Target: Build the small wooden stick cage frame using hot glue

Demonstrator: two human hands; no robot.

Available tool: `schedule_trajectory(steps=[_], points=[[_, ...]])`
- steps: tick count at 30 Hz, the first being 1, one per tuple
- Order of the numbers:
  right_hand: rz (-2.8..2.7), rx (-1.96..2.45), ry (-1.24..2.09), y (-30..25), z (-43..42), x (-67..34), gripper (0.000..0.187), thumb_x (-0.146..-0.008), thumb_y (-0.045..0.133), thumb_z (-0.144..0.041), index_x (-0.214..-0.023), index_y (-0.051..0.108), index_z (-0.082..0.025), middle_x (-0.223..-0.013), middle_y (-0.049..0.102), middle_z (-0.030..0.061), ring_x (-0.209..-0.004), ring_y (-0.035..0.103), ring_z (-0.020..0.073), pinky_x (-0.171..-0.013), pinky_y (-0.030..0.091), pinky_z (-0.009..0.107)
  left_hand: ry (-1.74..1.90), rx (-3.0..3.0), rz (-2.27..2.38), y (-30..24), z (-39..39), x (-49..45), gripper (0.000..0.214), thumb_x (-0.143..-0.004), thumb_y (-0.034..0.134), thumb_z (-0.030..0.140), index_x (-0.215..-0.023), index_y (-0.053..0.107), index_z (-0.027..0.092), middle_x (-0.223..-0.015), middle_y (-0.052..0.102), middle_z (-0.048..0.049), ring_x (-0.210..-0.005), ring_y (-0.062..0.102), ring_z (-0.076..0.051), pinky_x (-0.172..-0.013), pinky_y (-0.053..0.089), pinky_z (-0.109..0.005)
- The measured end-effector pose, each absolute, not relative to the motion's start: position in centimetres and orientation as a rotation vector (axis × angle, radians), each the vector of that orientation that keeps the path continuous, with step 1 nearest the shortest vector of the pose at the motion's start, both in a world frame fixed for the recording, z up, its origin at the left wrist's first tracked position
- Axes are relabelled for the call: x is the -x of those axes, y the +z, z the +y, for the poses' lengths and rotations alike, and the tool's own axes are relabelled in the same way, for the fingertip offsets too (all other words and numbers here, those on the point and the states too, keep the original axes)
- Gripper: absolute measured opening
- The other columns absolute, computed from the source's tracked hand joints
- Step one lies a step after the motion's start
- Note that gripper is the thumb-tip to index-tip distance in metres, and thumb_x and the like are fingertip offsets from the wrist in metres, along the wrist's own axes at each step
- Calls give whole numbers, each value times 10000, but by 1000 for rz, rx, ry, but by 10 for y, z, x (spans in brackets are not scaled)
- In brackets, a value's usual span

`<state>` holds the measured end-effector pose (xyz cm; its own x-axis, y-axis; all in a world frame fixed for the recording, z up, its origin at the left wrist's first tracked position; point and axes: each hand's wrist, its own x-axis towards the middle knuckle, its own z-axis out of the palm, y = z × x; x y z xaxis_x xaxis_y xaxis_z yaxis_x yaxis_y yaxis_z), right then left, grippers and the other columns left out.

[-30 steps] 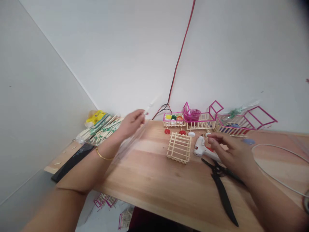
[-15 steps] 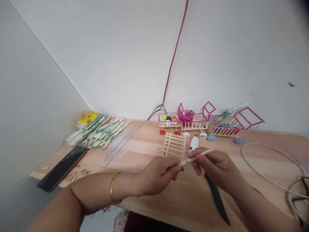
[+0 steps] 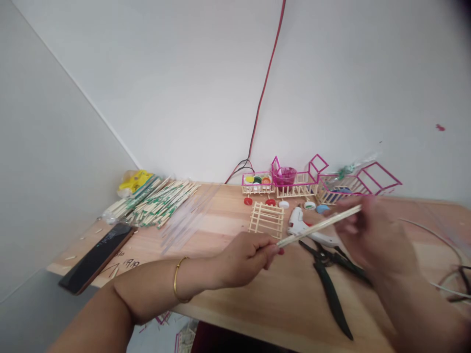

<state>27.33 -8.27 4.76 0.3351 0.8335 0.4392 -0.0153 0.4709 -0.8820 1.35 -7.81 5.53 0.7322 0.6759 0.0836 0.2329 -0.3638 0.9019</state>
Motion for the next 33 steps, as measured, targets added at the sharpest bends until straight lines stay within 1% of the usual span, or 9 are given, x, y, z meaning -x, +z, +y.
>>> schedule_trajectory(steps=[3,6,10,13,18,24,26,29,33], points=[[-810,752,642,63,-69,-308,513,-952,288,-354,-535,540,-192,-444,302,-62,-366,226,52,-396,242,217,605,-1979,746,66,-71,-6,307,-918,422,330,-783,620,138,-587,460,35,-551,401,-74,-536,322,-190],[-411,614,735,71,-63,-326,644,-991,127,-351,-473,467,-175,-397,308,-55,-354,275,60,-419,315,230,770,-1909,818,75,-58,1,294,-904,458,358,-804,626,138,-581,451,40,-532,383,-69,-510,299,-190],[-287,572,825,69,-62,-323,568,-992,238,-388,-566,534,-159,-375,319,-76,-344,282,56,-435,362,233,1073,-1538,756,78,-37,6,248,-881,510,374,-876,615,150,-579,444,57,-455,324,-45,-453,257,-186],[-291,516,811,66,-61,-320,497,-989,281,-396,-704,611,-157,-406,394,-71,-381,375,65,-464,395,237,1157,-1450,723,77,-24,8,194,-837,576,325,-879,642,147,-655,533,24,-540,447,-63,-535,359,-203],[-286,426,841,64,-61,-328,528,-984,265,-403,-596,522,-154,-409,408,-66,-364,372,60,-424,359,224,1273,-1577,836,84,-12,9,141,-764,639,247,-863,702,168,-683,560,28,-639,477,-72,-641,385,-210],[-291,404,885,67,-66,-331,553,-987,229,-396,-561,483,-152,-394,368,-73,-344,355,45,-455,411,228,987,-1816,823,123,4,-26,186,-764,499,109,-697,670,141,-609,548,15,-499,438,-58,-513,350,-206],[-327,384,916,68,-68,-330,580,-986,204,-426,-552,477,-156,-386,346,-76,-342,347,49,-452,415,238,870,-1884,864,137,14,-55,281,-782,412,75,-829,680,142,-603,570,2,-493,471,-77,-521,393,-220],[-384,365,963,69,-69,-331,575,-973,237,-464,-551,481,-160,-383,332,-74,-350,335,58,-424,382,230,746,-2201,803,151,31,-110,378,-818,373,59,-1106,611,117,-855,663,-68,-731,599,-134,-710,485,-272],[-413,372,973,66,-68,-334,530,-961,306,-454,-555,485,-163,-397,339,-75,-366,335,62,-441,392,228,720,-2855,720,151,48,-180,285,-851,417,69,-1081,581,32,-1151,580,-175,-1111,514,-212,-951,414,-307]])
